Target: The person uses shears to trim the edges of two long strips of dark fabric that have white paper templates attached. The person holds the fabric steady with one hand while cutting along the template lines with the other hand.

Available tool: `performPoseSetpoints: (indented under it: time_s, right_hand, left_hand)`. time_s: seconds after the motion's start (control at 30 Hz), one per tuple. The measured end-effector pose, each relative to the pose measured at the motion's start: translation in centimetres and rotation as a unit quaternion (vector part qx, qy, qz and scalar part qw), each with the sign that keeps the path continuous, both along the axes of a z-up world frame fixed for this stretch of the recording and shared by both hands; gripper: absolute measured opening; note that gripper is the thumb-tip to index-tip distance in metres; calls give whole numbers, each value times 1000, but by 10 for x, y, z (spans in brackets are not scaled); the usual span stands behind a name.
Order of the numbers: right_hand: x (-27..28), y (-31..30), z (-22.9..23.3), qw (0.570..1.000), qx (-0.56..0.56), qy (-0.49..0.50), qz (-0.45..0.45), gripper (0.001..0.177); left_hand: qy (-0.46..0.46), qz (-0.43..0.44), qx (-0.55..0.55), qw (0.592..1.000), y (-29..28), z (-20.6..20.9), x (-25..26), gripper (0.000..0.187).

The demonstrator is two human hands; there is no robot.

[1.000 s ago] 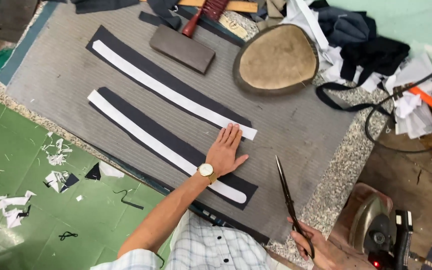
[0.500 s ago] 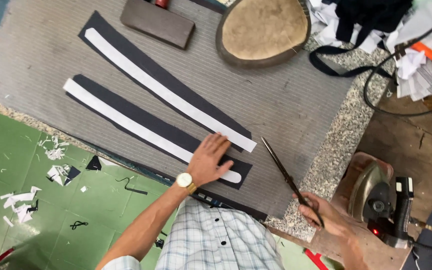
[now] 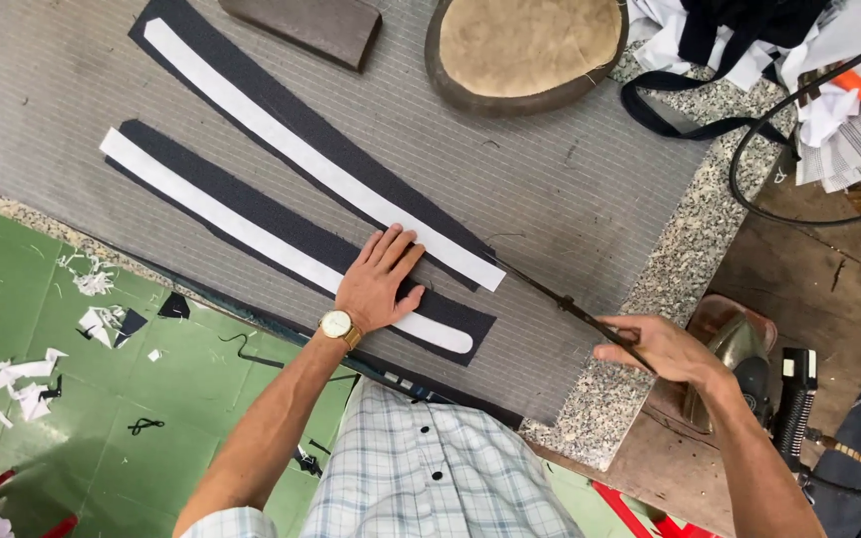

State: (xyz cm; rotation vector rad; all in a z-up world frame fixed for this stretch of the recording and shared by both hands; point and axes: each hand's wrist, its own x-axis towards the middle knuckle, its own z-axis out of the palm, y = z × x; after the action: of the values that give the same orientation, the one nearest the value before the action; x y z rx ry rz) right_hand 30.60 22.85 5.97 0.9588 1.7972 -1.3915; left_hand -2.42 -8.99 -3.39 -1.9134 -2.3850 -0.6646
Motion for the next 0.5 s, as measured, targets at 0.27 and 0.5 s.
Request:
performPoseSetpoints:
  time_s: [0.27,0.5]
  right_hand:
    - [-8,15,22,999,-20,-40,-2,72]
    - [10,22,14,998,-22,-59,-17,68]
  left_hand:
    - [13,4,7,1000,0,-3,0,60]
    - [9,4,6,1000,0,-4,0,61]
